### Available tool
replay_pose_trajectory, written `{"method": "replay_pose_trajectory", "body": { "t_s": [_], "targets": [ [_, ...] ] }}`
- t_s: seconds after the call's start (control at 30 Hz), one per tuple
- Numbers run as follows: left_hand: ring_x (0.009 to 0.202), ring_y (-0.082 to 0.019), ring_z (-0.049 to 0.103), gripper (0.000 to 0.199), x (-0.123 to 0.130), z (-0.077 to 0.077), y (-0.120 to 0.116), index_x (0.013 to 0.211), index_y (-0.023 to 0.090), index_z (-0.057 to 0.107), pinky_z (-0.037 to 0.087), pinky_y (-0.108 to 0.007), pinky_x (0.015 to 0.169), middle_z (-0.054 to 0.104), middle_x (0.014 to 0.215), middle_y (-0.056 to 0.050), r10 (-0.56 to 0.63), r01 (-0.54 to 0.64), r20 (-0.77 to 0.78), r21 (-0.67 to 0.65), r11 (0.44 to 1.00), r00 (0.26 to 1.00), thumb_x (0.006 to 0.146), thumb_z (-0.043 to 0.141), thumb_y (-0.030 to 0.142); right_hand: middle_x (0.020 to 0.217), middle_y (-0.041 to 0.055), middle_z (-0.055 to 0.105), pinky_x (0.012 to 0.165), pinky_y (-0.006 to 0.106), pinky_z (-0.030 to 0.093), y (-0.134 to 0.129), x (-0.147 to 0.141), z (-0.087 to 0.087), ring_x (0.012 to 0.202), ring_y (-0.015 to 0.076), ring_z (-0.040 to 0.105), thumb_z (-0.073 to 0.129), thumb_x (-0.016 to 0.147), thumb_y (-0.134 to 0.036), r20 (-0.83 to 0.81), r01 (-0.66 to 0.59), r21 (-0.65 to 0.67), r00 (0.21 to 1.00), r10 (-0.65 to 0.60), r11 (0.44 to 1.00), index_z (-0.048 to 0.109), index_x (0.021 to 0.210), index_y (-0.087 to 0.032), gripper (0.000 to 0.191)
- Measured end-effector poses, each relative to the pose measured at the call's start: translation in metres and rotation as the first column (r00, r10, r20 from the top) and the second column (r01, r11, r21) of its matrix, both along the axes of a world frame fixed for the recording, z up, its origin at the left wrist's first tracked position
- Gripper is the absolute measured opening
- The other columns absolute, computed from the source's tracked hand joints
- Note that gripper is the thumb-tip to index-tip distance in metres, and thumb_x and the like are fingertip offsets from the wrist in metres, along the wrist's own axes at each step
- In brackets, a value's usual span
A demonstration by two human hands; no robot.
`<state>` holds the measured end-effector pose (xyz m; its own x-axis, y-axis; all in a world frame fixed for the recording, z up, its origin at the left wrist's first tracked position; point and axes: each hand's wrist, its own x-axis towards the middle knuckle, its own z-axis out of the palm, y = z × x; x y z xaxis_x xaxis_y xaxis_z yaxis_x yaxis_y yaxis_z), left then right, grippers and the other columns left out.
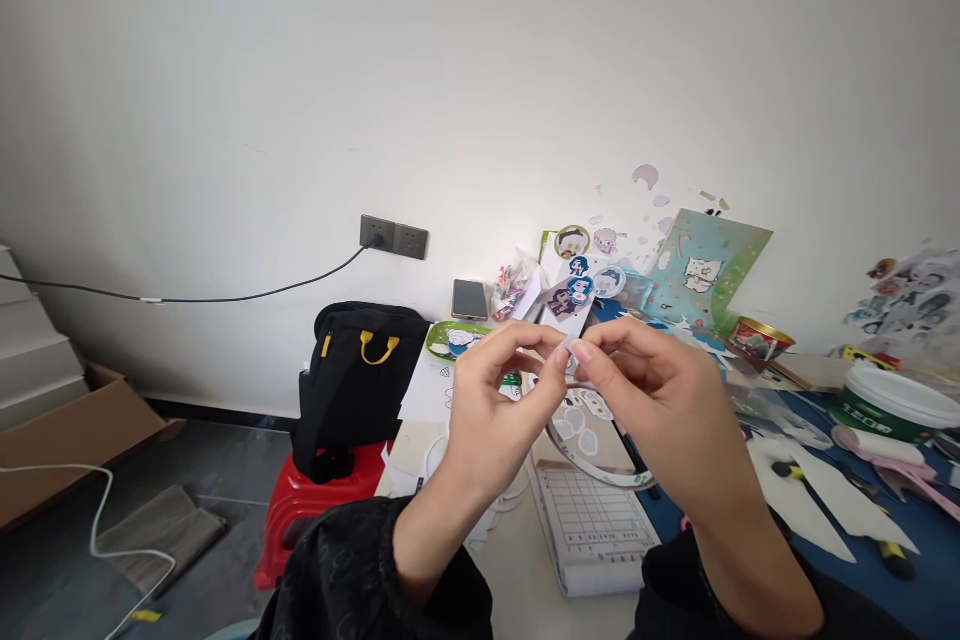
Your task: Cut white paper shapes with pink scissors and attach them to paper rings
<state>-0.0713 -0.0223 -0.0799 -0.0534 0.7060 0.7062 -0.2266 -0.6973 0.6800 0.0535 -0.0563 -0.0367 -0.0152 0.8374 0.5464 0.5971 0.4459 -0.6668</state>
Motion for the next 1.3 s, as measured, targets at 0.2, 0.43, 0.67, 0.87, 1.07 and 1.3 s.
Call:
{"method": "replay_pose_trajectory", "body": {
  "t_s": [0.2,0.43,0.67,0.87,1.07,1.3],
  "targets": [
    [0.07,-0.013,0.06,0.012,0.0,0.0,0.001,0.072,0.019,0.07,0.049,-0.023,0.062,0.068,0.072,-0.001,0.068,-0.066,-0.064,0.03,0.997,0.996,0.083,0.063,0.018,0.044,-0.0087,0.037,0.041,0.023,0.023,-0.001,0.001,0.001,0.039,0.0073,0.03,0.056,0.083,-0.027,0.125,0.055,0.052,0.99,-0.061,0.997,0.058,0.07,-0.021,0.014],
    [0.063,-0.012,0.06,0.015,0.004,-0.001,0.001,0.067,0.018,0.069,0.048,-0.023,0.059,0.068,0.066,0.0,0.15,-0.148,-0.103,0.033,0.988,0.983,0.082,0.064,0.017,0.047,-0.0092,0.035,0.041,0.021,0.025,-0.001,0.007,-0.002,0.04,0.0066,0.033,0.056,0.081,-0.02,0.177,0.056,0.073,0.982,-0.068,0.996,0.059,0.072,-0.021,0.01],
    [0.07,-0.013,0.061,0.018,0.008,-0.006,0.003,0.077,0.019,0.072,0.047,-0.024,0.064,0.069,0.073,-0.002,0.05,-0.051,-0.141,-0.002,0.999,0.989,0.087,0.058,0.025,0.063,-0.0049,0.059,0.042,0.021,0.032,-0.001,0.015,-0.01,0.04,0.0056,0.038,0.057,0.083,-0.016,0.216,0.075,0.217,0.969,-0.122,0.973,0.06,0.074,-0.02,0.009],
    [0.063,-0.013,0.058,0.037,0.015,-0.012,0.012,0.078,0.016,0.068,0.048,-0.024,0.056,0.064,0.075,-0.004,-0.469,0.435,0.001,-0.374,0.819,0.883,0.091,0.044,0.041,0.075,0.0023,0.071,0.061,0.022,0.049,-0.007,0.042,-0.031,0.065,0.0121,0.065,0.059,0.082,-0.006,0.381,-0.065,0.652,0.889,-0.252,0.756,0.062,0.089,-0.017,0.014],
    [0.057,-0.01,0.056,0.029,0.022,-0.017,0.014,0.066,0.013,0.068,0.046,-0.019,0.054,0.064,0.066,-0.004,-0.776,0.634,0.087,-0.637,0.439,0.625,0.083,0.059,0.035,0.086,0.0072,0.075,0.068,0.031,0.055,-0.016,0.084,-0.063,0.075,0.0194,0.07,0.062,0.08,-0.004,0.549,-0.179,0.692,0.76,-0.348,0.7,0.063,0.103,-0.019,0.028],
    [0.049,-0.007,0.054,0.017,0.042,-0.031,0.009,0.064,0.014,0.07,0.043,-0.016,0.044,0.067,0.062,-0.002,-0.85,0.596,0.127,-0.765,0.244,0.511,0.071,0.074,0.029,0.086,0.0112,0.075,0.061,0.029,0.055,-0.029,0.101,-0.09,0.077,0.02,0.071,0.056,0.083,-0.004,0.524,-0.189,0.661,0.809,-0.266,0.726,0.065,0.106,-0.013,0.027]
  ]
}}
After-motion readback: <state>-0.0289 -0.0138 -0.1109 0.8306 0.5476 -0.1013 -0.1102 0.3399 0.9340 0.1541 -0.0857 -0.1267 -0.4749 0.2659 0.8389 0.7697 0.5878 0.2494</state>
